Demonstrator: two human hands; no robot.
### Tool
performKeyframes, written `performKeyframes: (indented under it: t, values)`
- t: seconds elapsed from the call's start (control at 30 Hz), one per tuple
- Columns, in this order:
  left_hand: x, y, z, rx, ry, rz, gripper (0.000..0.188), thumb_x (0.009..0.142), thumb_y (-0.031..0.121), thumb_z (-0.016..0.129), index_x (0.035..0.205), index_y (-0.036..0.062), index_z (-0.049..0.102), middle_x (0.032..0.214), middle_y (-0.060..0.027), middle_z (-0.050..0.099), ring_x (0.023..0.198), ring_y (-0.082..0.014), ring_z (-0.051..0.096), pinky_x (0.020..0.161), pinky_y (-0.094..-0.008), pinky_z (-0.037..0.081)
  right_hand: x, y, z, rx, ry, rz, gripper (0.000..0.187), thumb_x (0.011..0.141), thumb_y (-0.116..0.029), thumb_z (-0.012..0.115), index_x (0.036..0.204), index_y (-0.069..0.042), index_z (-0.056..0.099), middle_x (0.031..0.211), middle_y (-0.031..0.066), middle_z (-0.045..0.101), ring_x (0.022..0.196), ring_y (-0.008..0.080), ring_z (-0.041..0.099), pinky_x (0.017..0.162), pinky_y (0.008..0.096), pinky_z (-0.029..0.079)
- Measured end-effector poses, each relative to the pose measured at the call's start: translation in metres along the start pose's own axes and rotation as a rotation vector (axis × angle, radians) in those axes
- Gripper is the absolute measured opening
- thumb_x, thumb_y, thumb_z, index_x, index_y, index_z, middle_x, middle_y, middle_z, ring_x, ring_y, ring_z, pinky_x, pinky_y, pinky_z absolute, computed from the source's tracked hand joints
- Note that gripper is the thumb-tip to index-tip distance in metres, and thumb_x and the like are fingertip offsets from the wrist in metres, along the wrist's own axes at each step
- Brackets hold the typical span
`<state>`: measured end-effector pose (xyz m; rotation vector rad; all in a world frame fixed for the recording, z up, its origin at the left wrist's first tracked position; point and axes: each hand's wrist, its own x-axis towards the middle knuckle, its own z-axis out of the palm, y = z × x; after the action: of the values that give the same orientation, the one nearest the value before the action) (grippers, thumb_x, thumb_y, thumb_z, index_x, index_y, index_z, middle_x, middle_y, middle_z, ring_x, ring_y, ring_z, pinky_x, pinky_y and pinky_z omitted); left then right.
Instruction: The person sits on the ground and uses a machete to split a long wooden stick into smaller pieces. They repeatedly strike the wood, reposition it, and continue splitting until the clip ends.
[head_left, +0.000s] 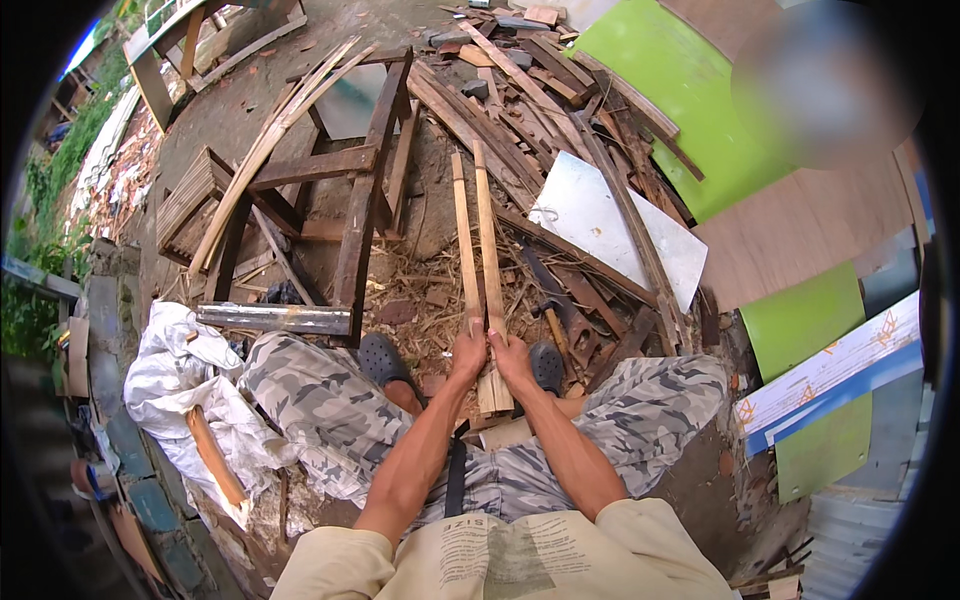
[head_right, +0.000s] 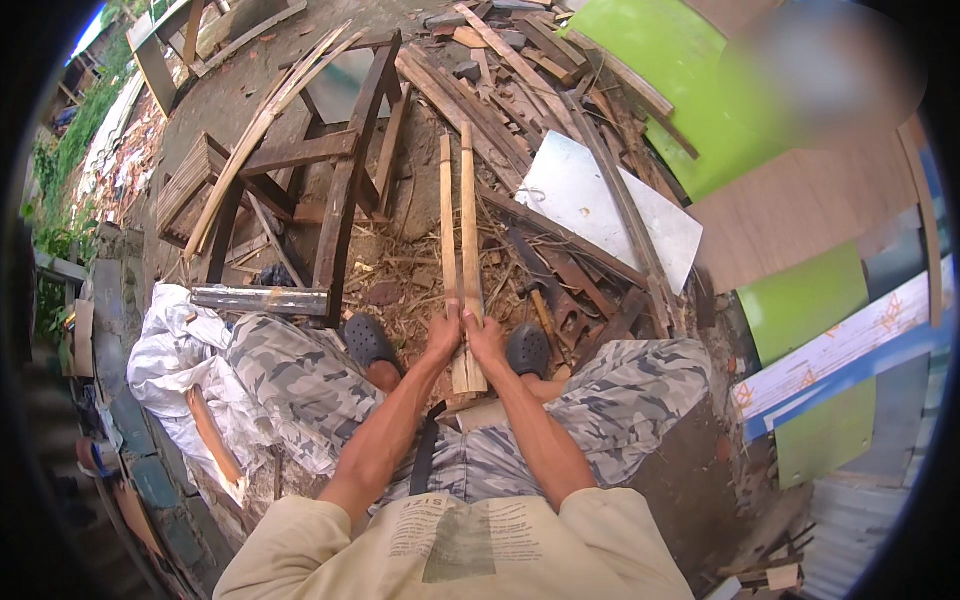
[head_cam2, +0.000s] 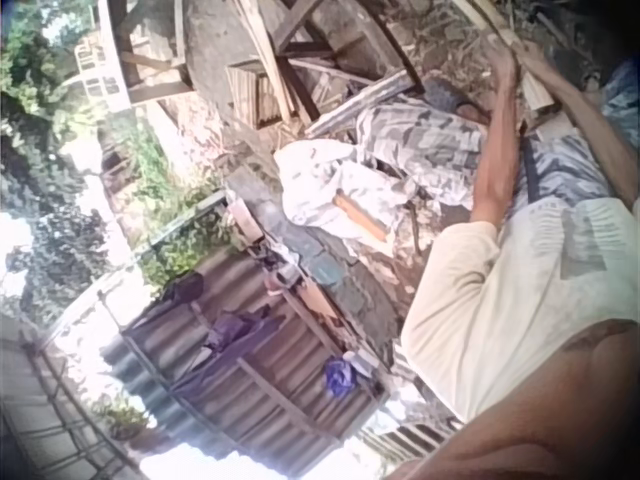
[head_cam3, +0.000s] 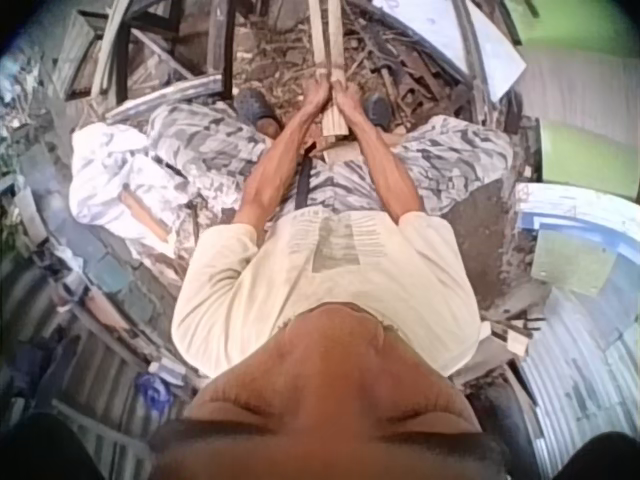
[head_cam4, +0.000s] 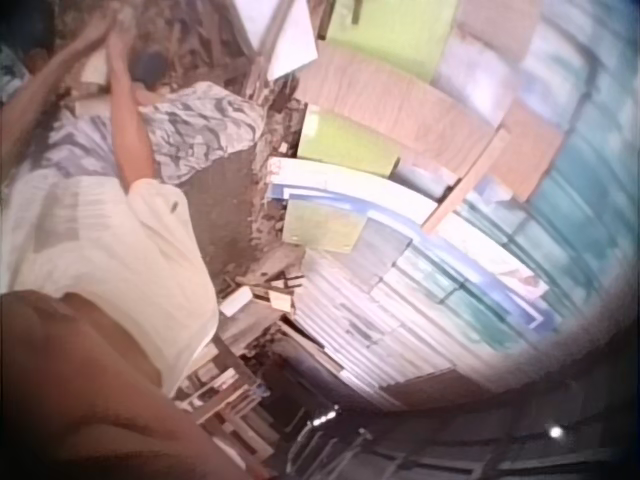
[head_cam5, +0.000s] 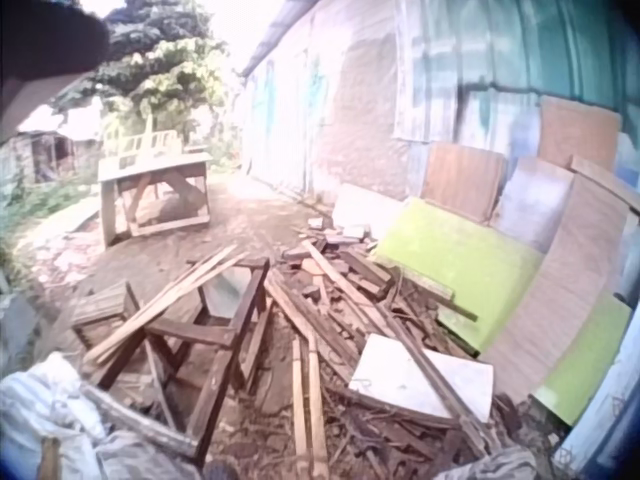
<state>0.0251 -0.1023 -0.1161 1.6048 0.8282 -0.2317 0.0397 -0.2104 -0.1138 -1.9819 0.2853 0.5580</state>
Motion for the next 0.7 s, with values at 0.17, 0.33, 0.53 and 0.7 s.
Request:
performKeyframes:
  t: [0.17, 0.33, 0.53, 0.7]
  values:
    - [-0.003, 0.01, -0.004, 0.006, -0.007, -0.02, 0.066, 0.098, 0.048, 0.038, 0.092, -0.0125, 0.064, 0.078, -0.0257, 0.065, 0.076, -0.0357, 0.065, 0.07, -0.0455, 0.046, 0.005, -0.003, -0.012, 0.09, -0.037, -0.022, 0.057, 0.09, -0.051, 0.057, 0.085, 0.006, 0.065, 0.074, 0.0189, 0.065, 0.072, 0.0274, 0.063, 0.068, 0.0411, 0.046]
    - [-0.021, 0.033, -0.005, -0.067, -0.059, -0.014, 0.066, 0.099, 0.049, 0.037, 0.088, -0.0105, 0.062, 0.07, -0.0119, 0.06, 0.065, -0.0209, 0.055, 0.063, -0.0396, 0.044, 0.007, -0.013, -0.031, 0.162, -0.092, -0.015, 0.057, 0.09, -0.05, 0.058, 0.085, 0.006, 0.065, 0.072, 0.0139, 0.064, 0.068, 0.0208, 0.059, 0.066, 0.0385, 0.046]
    - [-0.03, 0.034, -0.002, -0.087, -0.07, -0.029, 0.066, 0.099, 0.049, 0.037, 0.088, -0.0108, 0.063, 0.068, -0.0116, 0.057, 0.063, -0.0198, 0.053, 0.061, -0.0383, 0.042, 0.005, -0.03, -0.044, 0.068, -0.038, -0.094, 0.054, 0.089, -0.047, 0.06, 0.085, 0.007, 0.066, 0.071, 0.0158, 0.065, 0.067, 0.0238, 0.062, 0.065, 0.0386, 0.047]
    - [-0.046, 0.05, -0.011, -0.134, -0.016, -0.044, 0.064, 0.099, 0.049, 0.039, 0.091, -0.0102, 0.063, 0.072, -0.0116, 0.06, 0.064, -0.0193, 0.054, 0.061, -0.0376, 0.042, -0.01, -0.066, -0.05, -0.035, -0.003, -0.08, 0.056, 0.088, -0.048, 0.059, 0.079, 0.007, 0.066, 0.068, 0.0171, 0.064, 0.066, 0.0247, 0.062, 0.065, 0.0389, 0.046]
